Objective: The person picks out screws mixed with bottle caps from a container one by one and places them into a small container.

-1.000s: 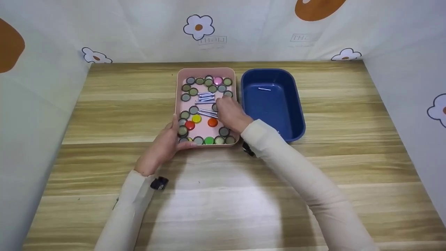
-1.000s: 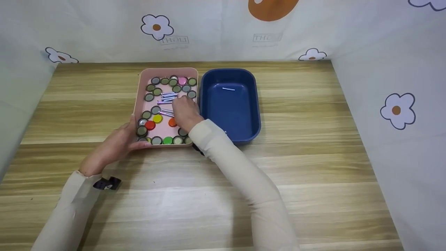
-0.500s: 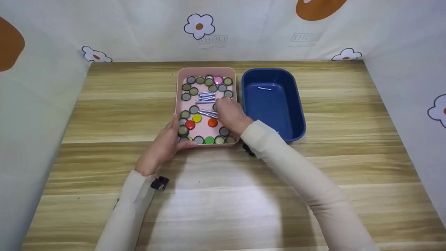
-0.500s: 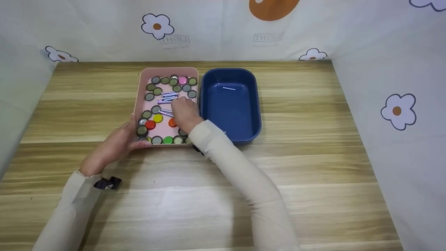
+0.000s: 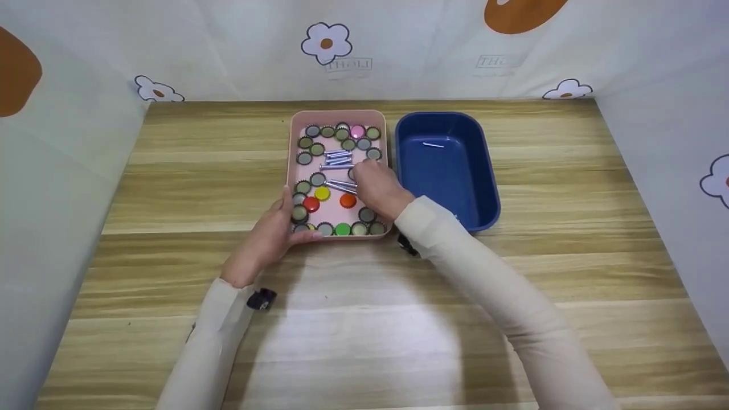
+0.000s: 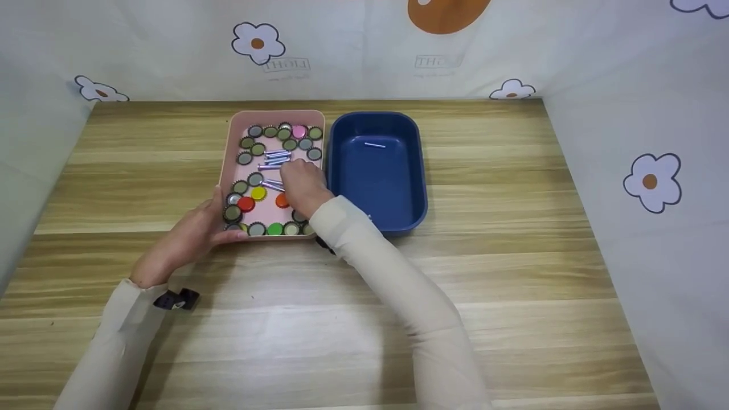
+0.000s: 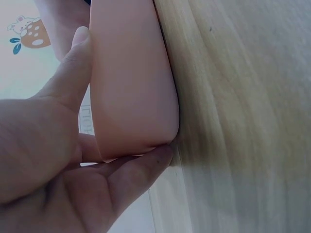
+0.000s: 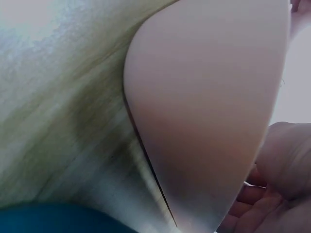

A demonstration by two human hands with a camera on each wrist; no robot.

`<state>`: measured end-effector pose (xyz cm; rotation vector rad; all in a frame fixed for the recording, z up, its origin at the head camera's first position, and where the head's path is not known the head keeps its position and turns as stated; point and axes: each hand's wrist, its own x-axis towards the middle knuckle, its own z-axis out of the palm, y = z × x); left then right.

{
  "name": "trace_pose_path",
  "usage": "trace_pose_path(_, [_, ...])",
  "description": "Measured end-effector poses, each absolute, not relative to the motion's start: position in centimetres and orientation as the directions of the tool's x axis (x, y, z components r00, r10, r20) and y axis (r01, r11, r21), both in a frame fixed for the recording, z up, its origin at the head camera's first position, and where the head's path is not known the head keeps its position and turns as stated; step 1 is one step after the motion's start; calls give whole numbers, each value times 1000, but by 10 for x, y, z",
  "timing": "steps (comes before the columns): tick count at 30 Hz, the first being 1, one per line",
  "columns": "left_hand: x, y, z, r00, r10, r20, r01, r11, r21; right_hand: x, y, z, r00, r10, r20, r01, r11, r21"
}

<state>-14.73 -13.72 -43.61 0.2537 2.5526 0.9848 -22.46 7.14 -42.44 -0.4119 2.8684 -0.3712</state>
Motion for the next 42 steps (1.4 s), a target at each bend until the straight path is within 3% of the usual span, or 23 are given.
trace_pose_path(42, [-148, -139, -436, -902, 314, -297, 24, 724, 689, -220, 96, -378, -890, -439, -122, -411, 890, -199])
